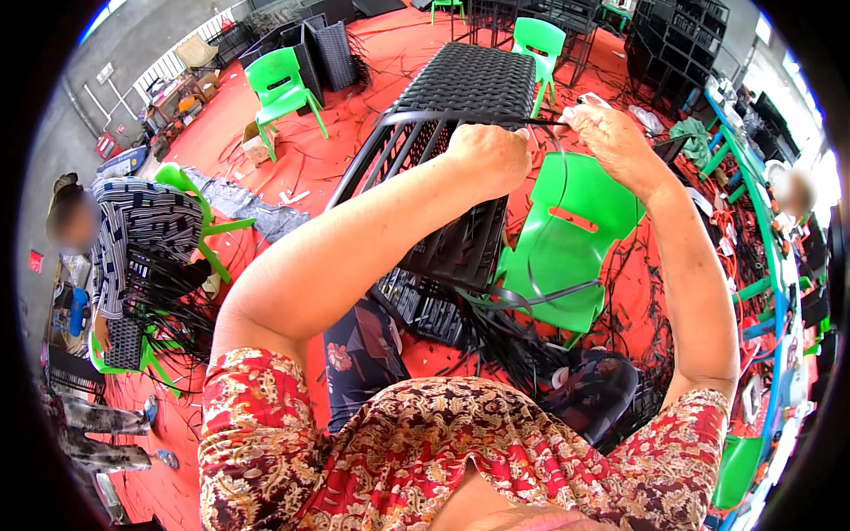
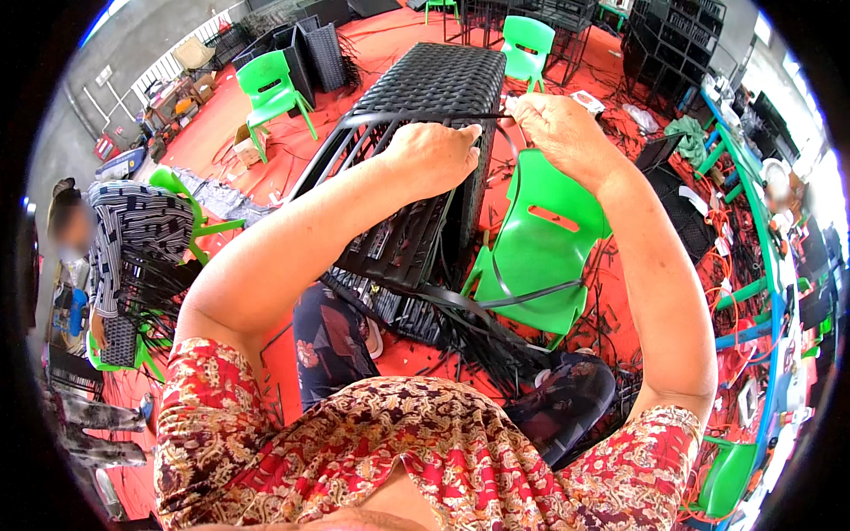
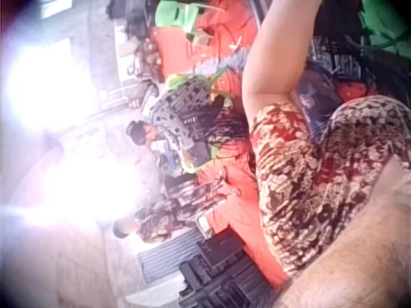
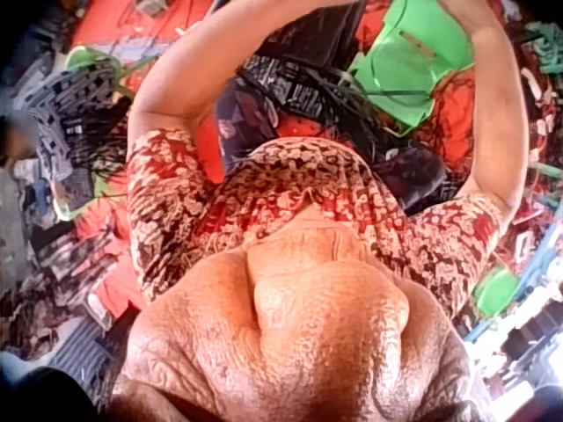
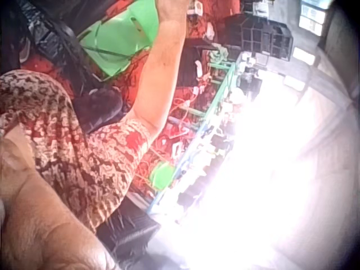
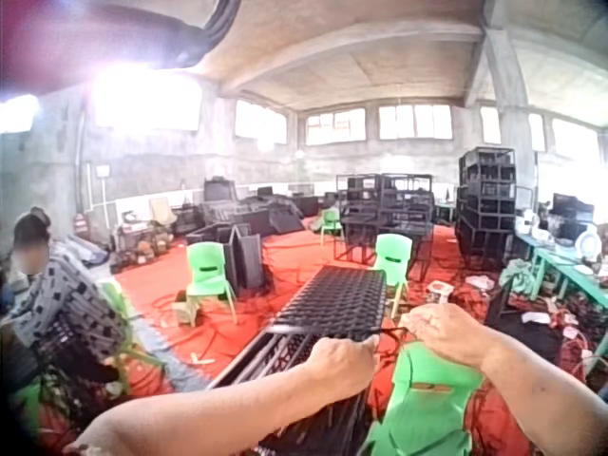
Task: The person weaves black plastic strips through a chair frame by hand, pulling them tight and securing them into the existing pattern.
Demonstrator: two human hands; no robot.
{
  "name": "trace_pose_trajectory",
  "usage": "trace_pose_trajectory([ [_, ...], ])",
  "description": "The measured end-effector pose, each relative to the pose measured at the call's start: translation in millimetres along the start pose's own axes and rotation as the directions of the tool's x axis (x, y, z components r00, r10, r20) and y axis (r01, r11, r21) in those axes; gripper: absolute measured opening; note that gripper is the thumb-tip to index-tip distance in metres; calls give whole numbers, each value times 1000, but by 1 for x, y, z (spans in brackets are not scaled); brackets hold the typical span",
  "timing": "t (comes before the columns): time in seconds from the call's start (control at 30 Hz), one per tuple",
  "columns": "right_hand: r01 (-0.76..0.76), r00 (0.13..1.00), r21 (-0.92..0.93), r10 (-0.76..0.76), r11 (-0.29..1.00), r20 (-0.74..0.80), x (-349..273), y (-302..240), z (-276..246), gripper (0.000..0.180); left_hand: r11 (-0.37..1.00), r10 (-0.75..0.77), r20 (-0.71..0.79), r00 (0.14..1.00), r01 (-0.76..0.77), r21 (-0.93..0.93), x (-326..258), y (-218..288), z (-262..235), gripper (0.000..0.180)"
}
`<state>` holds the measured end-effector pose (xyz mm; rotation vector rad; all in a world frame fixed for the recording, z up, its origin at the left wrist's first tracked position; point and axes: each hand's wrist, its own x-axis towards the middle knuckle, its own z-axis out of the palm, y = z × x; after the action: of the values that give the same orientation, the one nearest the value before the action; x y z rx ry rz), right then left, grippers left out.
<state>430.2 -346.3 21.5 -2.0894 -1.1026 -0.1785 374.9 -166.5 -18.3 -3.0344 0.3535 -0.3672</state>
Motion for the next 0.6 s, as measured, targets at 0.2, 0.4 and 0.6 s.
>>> trace_pose_trajectory([
  [0.2,-399,915,383,335,833,224,3,-10,-25,24,996,18,158,987,-3,-91,8,-6,-22,42],
  [0.4,-360,933,691,240,627,269,-24,-30,-49,22,996,33,15,999,-32,-85,8,-4,-7,31],
  [0.6,-388,921,781,241,489,306,-103,-30,-41,23,997,70,-74,995,-71,-16,7,-2,0,27],
])
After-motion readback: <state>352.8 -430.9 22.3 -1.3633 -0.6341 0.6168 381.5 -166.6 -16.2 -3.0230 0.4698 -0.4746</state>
